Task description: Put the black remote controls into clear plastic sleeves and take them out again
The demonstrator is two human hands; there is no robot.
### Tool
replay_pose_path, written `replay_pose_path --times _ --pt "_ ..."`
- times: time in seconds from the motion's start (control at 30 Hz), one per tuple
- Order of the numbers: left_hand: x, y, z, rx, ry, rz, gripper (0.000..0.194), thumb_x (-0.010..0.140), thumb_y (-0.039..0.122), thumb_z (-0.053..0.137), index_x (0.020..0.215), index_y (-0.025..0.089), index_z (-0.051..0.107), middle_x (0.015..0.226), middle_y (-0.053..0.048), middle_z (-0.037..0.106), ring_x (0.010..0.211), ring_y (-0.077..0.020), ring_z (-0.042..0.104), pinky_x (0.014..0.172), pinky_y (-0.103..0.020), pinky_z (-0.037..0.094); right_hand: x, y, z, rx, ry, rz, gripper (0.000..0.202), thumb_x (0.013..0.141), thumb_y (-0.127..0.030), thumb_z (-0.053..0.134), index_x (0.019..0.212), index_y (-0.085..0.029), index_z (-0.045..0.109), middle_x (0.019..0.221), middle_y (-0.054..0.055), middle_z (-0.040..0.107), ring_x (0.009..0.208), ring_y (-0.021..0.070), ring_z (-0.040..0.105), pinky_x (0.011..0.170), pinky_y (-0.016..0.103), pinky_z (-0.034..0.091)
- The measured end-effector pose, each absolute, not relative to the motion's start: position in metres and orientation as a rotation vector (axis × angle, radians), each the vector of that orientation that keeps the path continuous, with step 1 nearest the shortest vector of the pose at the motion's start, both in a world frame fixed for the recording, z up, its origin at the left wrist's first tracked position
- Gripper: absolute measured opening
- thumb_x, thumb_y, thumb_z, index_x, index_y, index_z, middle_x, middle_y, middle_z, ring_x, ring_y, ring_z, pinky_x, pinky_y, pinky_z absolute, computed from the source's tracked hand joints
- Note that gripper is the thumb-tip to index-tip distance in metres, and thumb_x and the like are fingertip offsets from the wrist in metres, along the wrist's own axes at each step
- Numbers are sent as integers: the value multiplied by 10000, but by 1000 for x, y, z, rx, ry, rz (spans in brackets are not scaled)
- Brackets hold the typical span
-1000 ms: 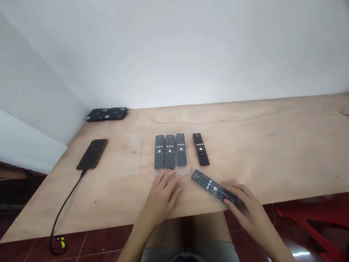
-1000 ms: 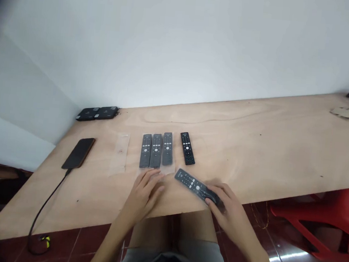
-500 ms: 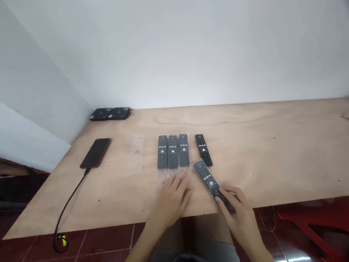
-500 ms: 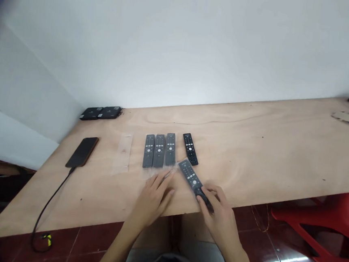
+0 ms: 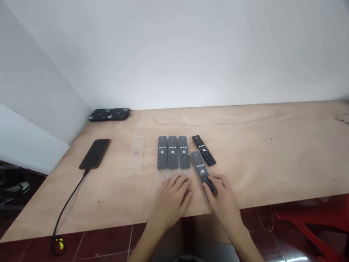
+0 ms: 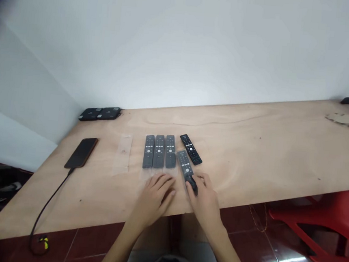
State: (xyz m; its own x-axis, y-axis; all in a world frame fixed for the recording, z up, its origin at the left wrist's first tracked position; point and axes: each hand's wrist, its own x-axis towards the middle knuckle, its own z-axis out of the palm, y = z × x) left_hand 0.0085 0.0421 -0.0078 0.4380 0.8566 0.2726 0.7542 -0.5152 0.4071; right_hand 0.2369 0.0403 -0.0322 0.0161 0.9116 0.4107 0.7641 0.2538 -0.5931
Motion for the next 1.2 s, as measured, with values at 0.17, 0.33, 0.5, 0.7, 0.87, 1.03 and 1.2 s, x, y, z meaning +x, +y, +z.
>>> replay_pose_path --times 0.17,0.33,0.5,0.7,0.87,1.03,1.2 --pt "5 40 -7 2463 1337 695 424 1094 299 616 1509 217 583 1513 -117 651 1394 -345 558 1180 -564 495 211 82 -28 -1503 -1766 267 228 1071 -388 634 1163 -201 725 1147 144 699 977 308 733 888 463 644" --pt "3 38 -5 2454 1348 674 431 1086 294 628 1512 235 586 1501 -118 648 1389 -348 564 1154 -577 517 199 106 -26 -1456 -1743 258 201 1079 -312 591 1194 -189 701 1179 151 671 973 293 702 887 455 622" --pt "4 38 -6 2457 1351 670 457 1088 298 630 1538 242 571 1500 -117 644 1376 -340 571 1153 -576 514 206 95 -28 -1364 -1887 214 148 1072 -243 597 1113 -219 737 1189 136 683 1075 314 656 977 490 563" --pt "3 39 -7 2435 1345 681 426 1107 292 595 1529 240 571 1509 -122 630 1391 -346 556 1159 -582 505 211 82 -29 -1379 -2115 214 201 1093 -183 548 1141 -228 737 1122 106 724 1043 307 654 932 469 529" --pt "4 38 -7 2425 1340 677 401 1112 298 591 1510 248 583 1508 -119 629 1403 -352 544 1164 -594 500 208 84 -33 -1434 -2114 109 347 1101 -176 515 1406 -233 672 1368 142 714 1249 363 626 1021 540 522" --pt "3 38 -6 2422 1346 687 402 1110 294 594 1508 239 578 1512 -122 631 1426 -352 534 1175 -592 498 210 80 -34 -1306 -2143 127 335 1089 -155 522 1370 -230 687 1403 143 704 1330 352 613 1083 550 533" --pt "3 39 -6 2435 1351 714 368 1094 284 616 1460 246 615 1493 -122 641 1411 -350 557 1163 -584 516 216 70 -35 -1355 -2072 125 269 1091 -169 533 1293 -215 705 1300 150 727 1144 334 682 990 523 568"
